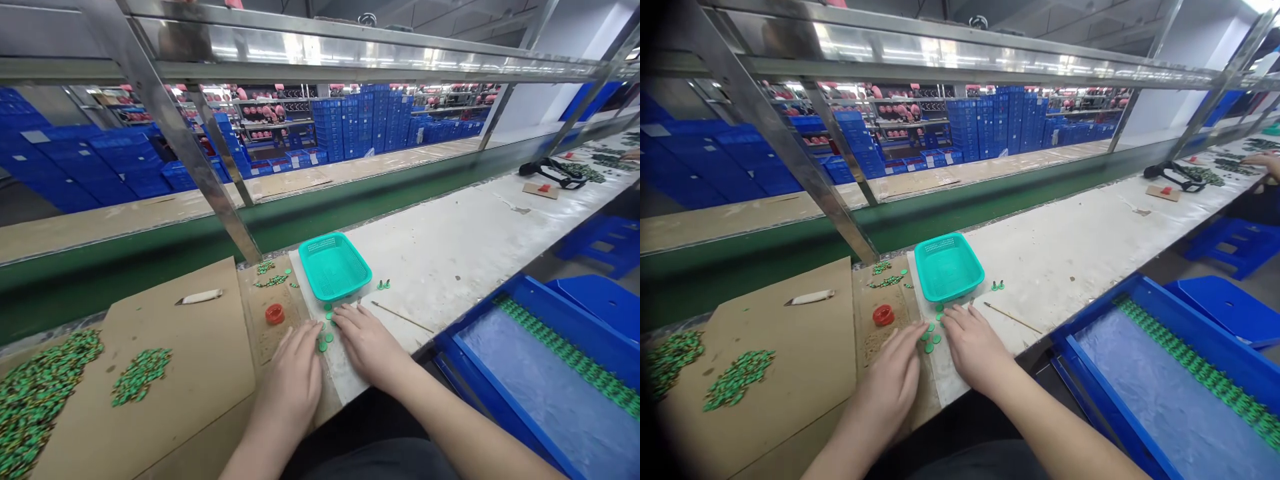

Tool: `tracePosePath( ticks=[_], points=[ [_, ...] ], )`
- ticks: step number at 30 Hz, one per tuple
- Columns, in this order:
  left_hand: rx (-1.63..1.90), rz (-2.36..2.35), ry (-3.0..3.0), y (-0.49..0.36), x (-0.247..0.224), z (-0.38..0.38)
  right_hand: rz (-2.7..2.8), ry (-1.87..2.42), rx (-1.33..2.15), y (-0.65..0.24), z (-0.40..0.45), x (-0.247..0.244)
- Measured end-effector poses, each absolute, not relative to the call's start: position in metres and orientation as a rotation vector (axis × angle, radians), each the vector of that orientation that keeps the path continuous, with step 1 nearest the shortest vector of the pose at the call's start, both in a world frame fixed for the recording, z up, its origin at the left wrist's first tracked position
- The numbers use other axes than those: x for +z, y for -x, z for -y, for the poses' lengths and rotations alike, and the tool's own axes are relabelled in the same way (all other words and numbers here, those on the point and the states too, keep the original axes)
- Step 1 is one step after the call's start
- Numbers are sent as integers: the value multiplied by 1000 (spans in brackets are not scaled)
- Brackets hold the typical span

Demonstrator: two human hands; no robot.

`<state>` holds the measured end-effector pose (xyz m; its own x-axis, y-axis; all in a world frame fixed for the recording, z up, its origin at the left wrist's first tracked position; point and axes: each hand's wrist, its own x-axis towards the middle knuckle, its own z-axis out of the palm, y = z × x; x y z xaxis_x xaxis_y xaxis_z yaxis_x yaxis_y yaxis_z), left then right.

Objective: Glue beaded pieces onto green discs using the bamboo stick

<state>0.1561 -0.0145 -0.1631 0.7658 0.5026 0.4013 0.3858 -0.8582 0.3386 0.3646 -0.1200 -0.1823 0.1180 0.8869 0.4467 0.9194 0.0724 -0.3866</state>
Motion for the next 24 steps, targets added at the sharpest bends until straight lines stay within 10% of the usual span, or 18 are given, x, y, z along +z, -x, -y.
tracePosePath(
  ticks=[24],
  points=[
    [1168, -931, -2414, -62, -131, 58, 1597, 1950, 61, -355, 92, -157]
  ],
)
